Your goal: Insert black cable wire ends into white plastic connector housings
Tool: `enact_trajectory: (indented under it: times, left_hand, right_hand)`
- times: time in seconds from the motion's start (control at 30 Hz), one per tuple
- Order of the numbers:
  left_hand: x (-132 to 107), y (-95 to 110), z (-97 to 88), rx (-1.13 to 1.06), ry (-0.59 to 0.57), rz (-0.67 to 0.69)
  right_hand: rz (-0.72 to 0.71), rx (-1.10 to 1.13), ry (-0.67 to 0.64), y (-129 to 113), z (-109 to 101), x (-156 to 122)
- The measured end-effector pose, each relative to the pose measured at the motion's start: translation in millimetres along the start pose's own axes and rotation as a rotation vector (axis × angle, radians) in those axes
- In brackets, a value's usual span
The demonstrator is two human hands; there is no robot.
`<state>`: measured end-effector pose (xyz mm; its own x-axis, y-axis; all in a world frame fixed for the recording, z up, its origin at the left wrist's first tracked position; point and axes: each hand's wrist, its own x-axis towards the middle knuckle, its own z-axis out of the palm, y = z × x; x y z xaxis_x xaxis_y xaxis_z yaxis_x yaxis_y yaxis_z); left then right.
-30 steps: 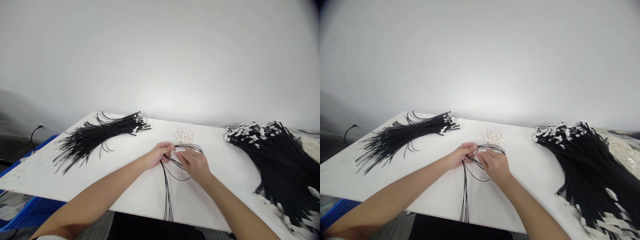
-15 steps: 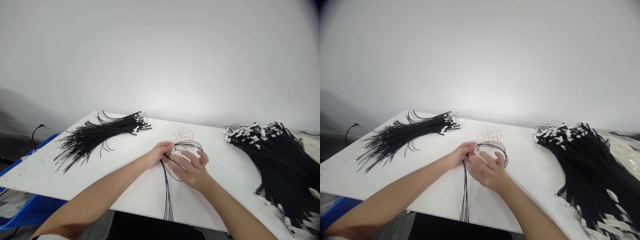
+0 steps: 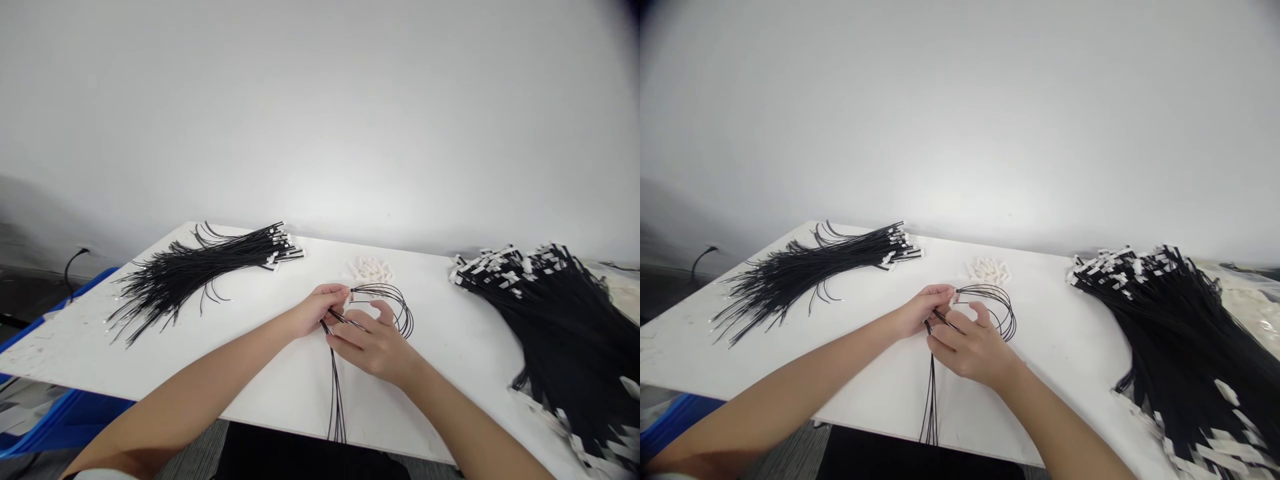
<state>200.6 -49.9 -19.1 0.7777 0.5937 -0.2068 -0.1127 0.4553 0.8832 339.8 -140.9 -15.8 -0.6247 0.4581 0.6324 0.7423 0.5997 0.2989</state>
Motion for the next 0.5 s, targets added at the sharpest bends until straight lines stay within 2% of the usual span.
enact_trajectory:
  times: [0.13, 0.3, 0.5]
  left_hand:
    - [0, 0, -0.2, 0.005, -0.005, -0.002]
    - [-1, 1, 1.2, 0.006, -0.005, 0.002]
    - [0, 1, 1.6, -0.012, 0.025, -0.01]
  right_hand:
    - [-0.007, -0.003, 0.001, 2, 0, 2]
    - [-0.033, 0.0, 0.066, 3, 6, -1]
    - [0.029, 0.046, 0.08, 4, 13, -4]
